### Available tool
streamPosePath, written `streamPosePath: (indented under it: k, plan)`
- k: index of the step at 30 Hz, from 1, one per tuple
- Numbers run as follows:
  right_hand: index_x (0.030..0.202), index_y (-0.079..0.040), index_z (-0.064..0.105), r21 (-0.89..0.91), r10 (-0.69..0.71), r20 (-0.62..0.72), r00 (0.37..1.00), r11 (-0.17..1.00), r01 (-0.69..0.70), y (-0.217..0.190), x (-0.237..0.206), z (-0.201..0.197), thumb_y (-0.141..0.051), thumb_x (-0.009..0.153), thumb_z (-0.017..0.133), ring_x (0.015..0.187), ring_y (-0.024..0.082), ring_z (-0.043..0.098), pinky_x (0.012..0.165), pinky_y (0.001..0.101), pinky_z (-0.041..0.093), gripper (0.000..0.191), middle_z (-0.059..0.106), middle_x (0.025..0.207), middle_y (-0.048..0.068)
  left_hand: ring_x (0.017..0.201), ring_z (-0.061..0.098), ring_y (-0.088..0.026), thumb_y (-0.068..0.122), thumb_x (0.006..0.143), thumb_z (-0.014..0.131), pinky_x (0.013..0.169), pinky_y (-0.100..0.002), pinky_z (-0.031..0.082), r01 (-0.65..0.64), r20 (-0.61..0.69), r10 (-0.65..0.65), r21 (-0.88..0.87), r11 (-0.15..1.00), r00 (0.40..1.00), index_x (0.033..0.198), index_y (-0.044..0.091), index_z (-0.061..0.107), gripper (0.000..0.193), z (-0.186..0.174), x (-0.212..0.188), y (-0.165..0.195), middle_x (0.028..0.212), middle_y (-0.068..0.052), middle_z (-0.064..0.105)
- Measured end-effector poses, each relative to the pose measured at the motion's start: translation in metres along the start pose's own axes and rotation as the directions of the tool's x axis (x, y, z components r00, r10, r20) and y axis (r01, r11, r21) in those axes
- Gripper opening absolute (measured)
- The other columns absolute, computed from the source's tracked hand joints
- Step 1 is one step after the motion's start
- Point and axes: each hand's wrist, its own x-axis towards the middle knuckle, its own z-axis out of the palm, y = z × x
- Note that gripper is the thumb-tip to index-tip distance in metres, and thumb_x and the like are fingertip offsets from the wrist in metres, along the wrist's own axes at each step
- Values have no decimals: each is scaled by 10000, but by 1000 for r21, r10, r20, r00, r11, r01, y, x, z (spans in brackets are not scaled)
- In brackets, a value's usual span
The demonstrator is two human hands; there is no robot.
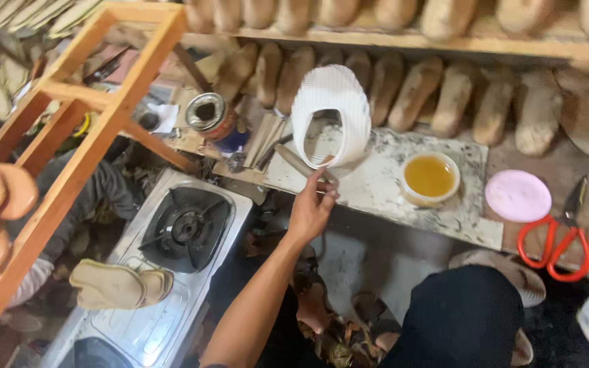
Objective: The person holds a white mesh shoe upper and repeatedly stretches and presses it over a wooden block, dipping a hand into a cup of yellow liquid between stretches and smoothing the upper's edges by hand. The upper remains in hand throughout as it is worked into shape.
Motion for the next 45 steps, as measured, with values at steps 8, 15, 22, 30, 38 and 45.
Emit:
streamPosePath:
  k: [8,15,22,30,38,45]
  plan:
    - [1376,-56,586,-6,-285,-224,932,957,291,-47,13,-38,-171,894,707,886,183,717,785,311,554,510,759,1011,134,879,721,-359,198,901,680,762,-468,556,-120,-66,145,285,951,987,1298,175,651,398,-22,22,7,977,-136,761]
    - [1351,-51,615,-28,-536,-332,777,828,559,-47,21,-56,-127,889,703,926,169,721,836,302,555,476,762,1040,124,755,695,-347,190,924,705,630,-473,534,-335,-85,452,555,762,888,1173,170,732,251,-33,33,-4,869,-108,720]
    - [1326,-46,644,-18,-711,-326,623,663,748,-63,9,-40,-83,884,699,966,155,725,887,292,556,447,765,1068,114,748,721,-308,154,946,708,649,-404,559,-383,-189,468,358,852,864,1121,137,736,178,-43,22,-24,822,-105,731]
    - [1297,-40,678,11,-800,-261,541,558,830,-60,11,-5,-33,878,694,1012,140,730,945,281,557,420,768,1101,103,699,697,-137,185,992,643,653,-276,555,-140,-226,114,-103,985,968,1092,32,714,195,-53,-22,-54,803,-84,747]
    - [1322,-15,636,135,-740,-111,663,649,748,-95,6,33,-52,864,713,1007,161,751,879,287,592,467,775,1144,118,677,648,-140,121,954,659,581,-254,513,312,-45,-504,-736,601,862,916,21,636,109,-37,-101,-114,910,-99,764]
    - [1621,-100,96,587,-536,190,823,734,343,-178,22,86,-143,926,581,1193,237,640,787,361,607,849,510,1460,200,712,686,-152,61,933,697,602,-249,533,400,141,-488,-781,479,861,998,2,634,108,-14,-118,-109,882,-117,744]
